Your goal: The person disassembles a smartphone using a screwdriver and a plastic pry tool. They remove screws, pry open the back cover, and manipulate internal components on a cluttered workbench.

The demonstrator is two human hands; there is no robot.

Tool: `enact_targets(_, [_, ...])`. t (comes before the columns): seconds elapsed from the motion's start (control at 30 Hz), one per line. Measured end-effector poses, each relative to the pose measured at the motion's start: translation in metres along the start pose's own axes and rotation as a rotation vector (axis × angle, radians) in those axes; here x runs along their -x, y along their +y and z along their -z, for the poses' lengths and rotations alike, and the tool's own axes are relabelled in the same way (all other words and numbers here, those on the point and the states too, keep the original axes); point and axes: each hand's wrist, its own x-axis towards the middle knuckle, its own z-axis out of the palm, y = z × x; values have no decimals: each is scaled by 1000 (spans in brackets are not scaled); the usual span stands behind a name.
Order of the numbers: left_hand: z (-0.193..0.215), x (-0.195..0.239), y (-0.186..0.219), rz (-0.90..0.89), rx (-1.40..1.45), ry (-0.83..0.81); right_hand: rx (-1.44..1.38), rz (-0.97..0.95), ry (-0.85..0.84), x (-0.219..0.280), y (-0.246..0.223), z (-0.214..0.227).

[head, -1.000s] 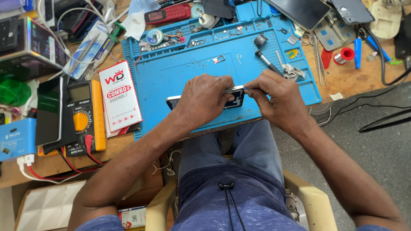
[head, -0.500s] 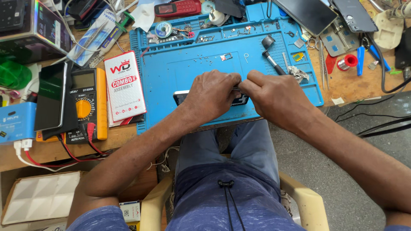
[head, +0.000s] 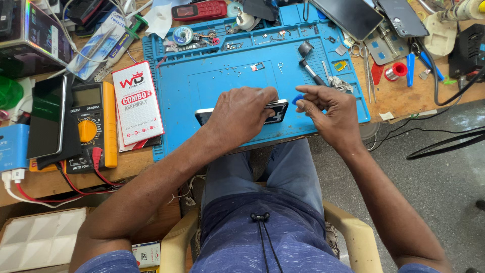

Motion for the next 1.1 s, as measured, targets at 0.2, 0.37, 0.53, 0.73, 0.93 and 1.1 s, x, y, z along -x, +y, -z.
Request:
enact_targets(0.2, [6, 24, 2, -409, -133, 368, 147, 196, 68, 6, -5, -2])
enact_targets(0.37, [-10, 30, -24, -649, -361, 541, -1041, -289, -23, 18, -13, -21])
enact_targets(0.53, [-35, 34, -44, -638, -408, 543, -1114, -301, 18, 16, -16, -38])
enact_targets(0.73, [-17, 38, -44, -459, -375, 339, -1100, -303, 14, 8, -10, -43])
enact_targets(0.93, [35, 44, -63, -206, -266, 174, -1067, -302, -59, 8, -3, -36])
enact_targets(1.1, [38, 49, -76, -181, -171, 72, -1056, -303, -85, 5, 2, -37])
